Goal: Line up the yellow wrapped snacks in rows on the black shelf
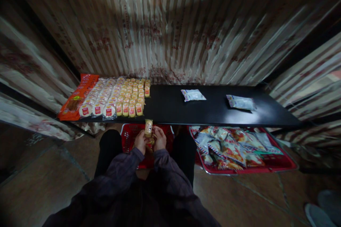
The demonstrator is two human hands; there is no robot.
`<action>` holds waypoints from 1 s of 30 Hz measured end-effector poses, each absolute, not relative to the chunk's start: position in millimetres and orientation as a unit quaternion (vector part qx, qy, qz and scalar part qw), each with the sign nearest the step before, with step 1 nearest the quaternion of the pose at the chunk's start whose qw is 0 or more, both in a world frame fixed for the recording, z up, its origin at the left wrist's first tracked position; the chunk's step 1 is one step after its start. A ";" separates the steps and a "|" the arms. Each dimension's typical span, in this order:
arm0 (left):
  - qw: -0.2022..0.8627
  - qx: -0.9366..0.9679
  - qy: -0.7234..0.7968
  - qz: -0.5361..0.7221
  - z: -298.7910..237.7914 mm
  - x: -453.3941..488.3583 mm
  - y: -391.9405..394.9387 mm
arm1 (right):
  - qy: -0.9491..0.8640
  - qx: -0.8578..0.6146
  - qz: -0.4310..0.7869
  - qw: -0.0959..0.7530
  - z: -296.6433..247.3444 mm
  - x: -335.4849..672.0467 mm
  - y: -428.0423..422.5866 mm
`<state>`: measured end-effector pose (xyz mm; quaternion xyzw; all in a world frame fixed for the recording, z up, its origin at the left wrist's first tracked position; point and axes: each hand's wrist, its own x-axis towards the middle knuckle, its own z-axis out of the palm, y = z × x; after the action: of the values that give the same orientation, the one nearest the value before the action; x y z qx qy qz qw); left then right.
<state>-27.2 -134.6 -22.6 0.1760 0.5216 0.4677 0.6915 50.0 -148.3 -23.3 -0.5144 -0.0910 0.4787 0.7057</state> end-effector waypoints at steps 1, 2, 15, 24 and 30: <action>0.695 0.165 0.520 0.468 -22.2 -27.5 -133.7 | -0.091 -0.513 0.480 0.705 -21.9 50.1 -148.1; 0.700 0.155 0.517 0.468 -21.5 -27.8 -132.7 | -0.091 -0.512 0.482 0.705 -20.2 50.1 -147.9; 0.725 0.076 0.506 0.461 -9.1 -27.1 -129.7 | -0.149 -0.529 0.467 0.693 -18.8 50.3 -149.2; 0.647 0.297 0.502 0.491 -10.1 -24.8 -130.6 | -0.256 -0.596 0.421 0.634 -7.2 49.3 -154.3; 0.529 0.408 0.578 0.469 -9.0 -22.0 -129.2 | -0.255 -0.607 0.427 0.619 -12.6 48.7 -149.9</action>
<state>-22.0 -129.2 -9.0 0.4076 0.5785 0.4689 0.5285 48.7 -149.9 -12.6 -0.6074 -0.2550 0.4271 0.6194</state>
